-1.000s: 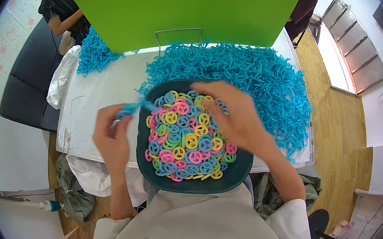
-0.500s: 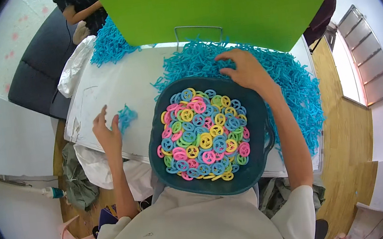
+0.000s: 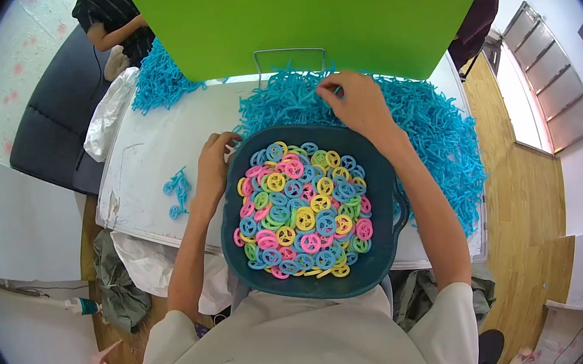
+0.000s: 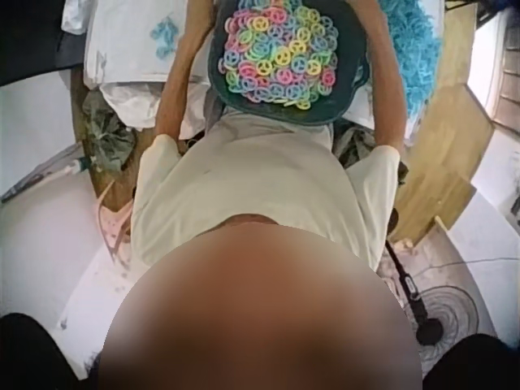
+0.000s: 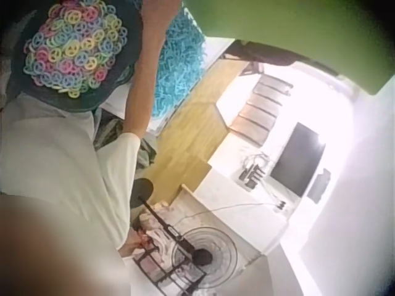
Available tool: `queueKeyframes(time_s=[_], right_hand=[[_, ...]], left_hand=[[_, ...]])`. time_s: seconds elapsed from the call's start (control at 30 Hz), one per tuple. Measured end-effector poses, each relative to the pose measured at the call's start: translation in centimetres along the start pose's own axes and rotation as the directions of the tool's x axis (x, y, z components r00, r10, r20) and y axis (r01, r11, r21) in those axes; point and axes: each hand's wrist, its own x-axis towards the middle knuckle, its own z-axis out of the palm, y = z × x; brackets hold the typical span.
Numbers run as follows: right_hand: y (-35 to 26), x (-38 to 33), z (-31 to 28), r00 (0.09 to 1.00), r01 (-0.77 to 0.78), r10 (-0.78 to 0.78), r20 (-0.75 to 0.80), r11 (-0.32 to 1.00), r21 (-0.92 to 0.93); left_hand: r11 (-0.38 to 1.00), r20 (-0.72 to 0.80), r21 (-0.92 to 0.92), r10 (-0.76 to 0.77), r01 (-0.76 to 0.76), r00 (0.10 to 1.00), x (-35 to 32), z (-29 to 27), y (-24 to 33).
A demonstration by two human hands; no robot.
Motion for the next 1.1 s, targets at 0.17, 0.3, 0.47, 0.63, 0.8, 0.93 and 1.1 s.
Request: queueKeyframes(time_s=[0.17,0.3,0.47,0.63,0.8,0.93,1.1], right_hand=[[-1.1,-1.5,-1.3,0.972,-0.094,0.131,-0.194,0.978,0.188],[-3.4,-3.0,-2.1,0.973,-0.062,0.128,-0.194,0.948,0.311],[-6.1,-4.2,-2.2,0.974,-0.034,0.137,-0.180,0.877,0.480],[-5.8,-5.1,-2.3,0.958,-0.011,0.151,-0.244,0.869,0.495],[-4.4,-5.6,-2.5,0.907,-0.103,0.303,-0.294,0.834,0.542],[-5.1,-6.5,-2.8,0.890,-0.181,0.430,-0.151,0.638,0.749],[-5.2,-7.7,-3.1,0.924,-0.172,0.377,-0.063,0.556,0.813]], left_hand=[[0.985,-0.061,-0.168,-0.039,0.028,0.997,0.2,-0.9,1.7],[0.852,-0.012,-0.521,-0.064,0.049,0.998,1.5,-3.6,7.6],[0.841,0.159,-0.538,0.047,0.047,0.986,3.3,-1.4,12.4],[0.744,0.269,-0.637,-0.031,0.202,0.963,5.0,-0.7,12.0],[0.872,0.117,-0.489,0.110,-0.039,0.987,7.1,0.6,10.1],[0.912,-0.072,-0.236,0.329,-0.336,0.942,6.6,1.7,11.1],[0.720,0.295,-0.675,0.063,0.161,0.953,4.8,0.3,13.6]])
